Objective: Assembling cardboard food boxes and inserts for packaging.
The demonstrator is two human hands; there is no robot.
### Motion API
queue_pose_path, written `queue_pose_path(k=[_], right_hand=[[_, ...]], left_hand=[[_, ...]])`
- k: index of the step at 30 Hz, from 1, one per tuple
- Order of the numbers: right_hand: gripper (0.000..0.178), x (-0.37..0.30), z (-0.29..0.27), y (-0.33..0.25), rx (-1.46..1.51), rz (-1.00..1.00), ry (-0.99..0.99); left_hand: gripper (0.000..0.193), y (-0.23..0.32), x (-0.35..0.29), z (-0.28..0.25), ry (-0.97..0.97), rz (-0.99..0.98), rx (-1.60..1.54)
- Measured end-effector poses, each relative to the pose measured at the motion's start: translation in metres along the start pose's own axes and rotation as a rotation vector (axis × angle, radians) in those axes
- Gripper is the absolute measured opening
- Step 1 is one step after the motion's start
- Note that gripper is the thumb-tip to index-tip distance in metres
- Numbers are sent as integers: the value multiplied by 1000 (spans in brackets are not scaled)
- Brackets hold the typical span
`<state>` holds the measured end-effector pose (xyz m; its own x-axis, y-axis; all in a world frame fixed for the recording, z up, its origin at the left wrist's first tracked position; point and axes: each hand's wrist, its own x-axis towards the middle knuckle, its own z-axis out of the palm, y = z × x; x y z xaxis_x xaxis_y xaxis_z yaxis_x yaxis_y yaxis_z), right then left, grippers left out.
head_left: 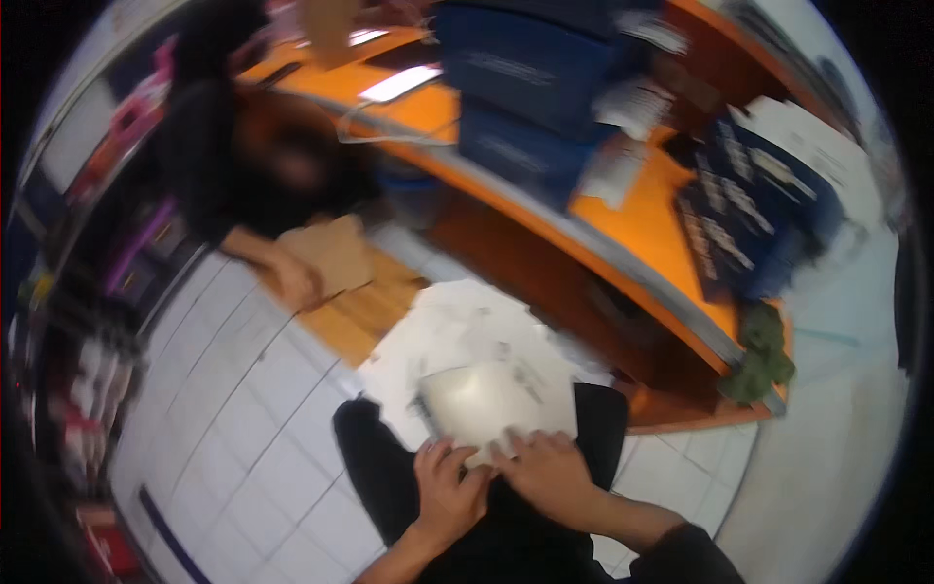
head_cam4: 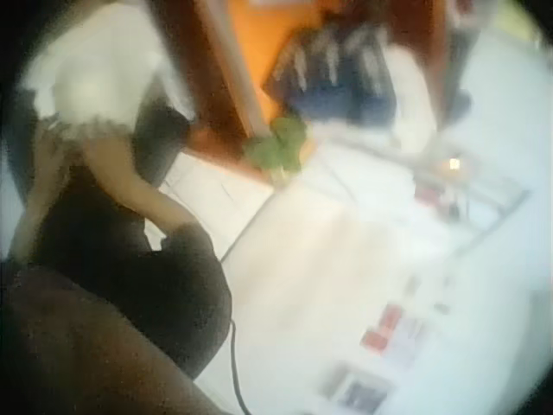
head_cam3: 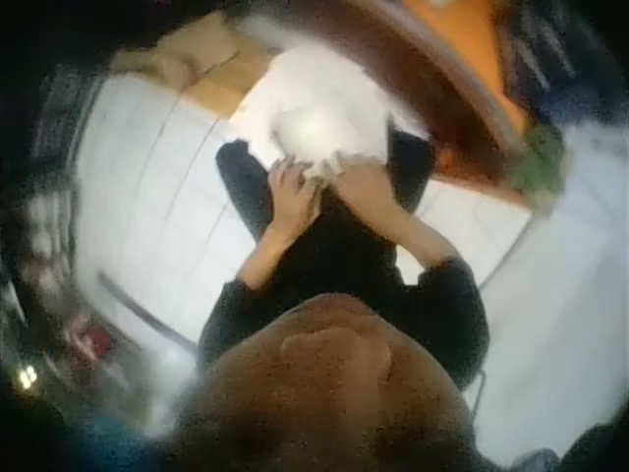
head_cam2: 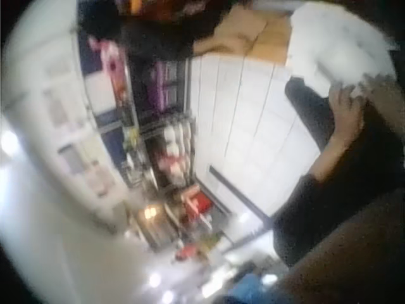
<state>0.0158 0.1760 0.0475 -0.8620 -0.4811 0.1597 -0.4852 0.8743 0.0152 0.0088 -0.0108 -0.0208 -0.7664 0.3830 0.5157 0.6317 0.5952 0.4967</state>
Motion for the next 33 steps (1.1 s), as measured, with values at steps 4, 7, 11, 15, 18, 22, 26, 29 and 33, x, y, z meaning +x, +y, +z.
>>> queue_pose_path(k=[4, 7, 11, 15, 18, 22, 26, 29, 33], right_hand=[[28, -17, -24, 23, 59, -29, -243], [27, -24, -83, 48, -56, -72, 204], [32, -37, -168, 106, -505, 73, 541], [38, -33, -274, 191, -827, 379, 807], [20, -25, -330, 258, -804, 563, 616], [43, -26, -336, 284, -597, 856, 138], [79, -34, -331, 315, -218, 950, 258], [79, -30, -331, 306, -177, 967, 133], [79, -29, -314, 317, -144, 742, 282]], left_hand=[[19, 24, -9, 3, 194, 144, 82], [24, 23, -16, -10, 323, 141, 25], [32, 24, -12, -8, 249, 63, -126], [28, 40, -2, -4, 211, 45, -264], [21, 52, -3, -5, 196, 15, -319], [20, 56, 2, -1, 157, -29, -349], [20, 46, -1, -2, 158, -97, -376], [20, 35, 7, -1, 158, -87, -358], [20, 28, 7, 1, 132, -125, -328]])
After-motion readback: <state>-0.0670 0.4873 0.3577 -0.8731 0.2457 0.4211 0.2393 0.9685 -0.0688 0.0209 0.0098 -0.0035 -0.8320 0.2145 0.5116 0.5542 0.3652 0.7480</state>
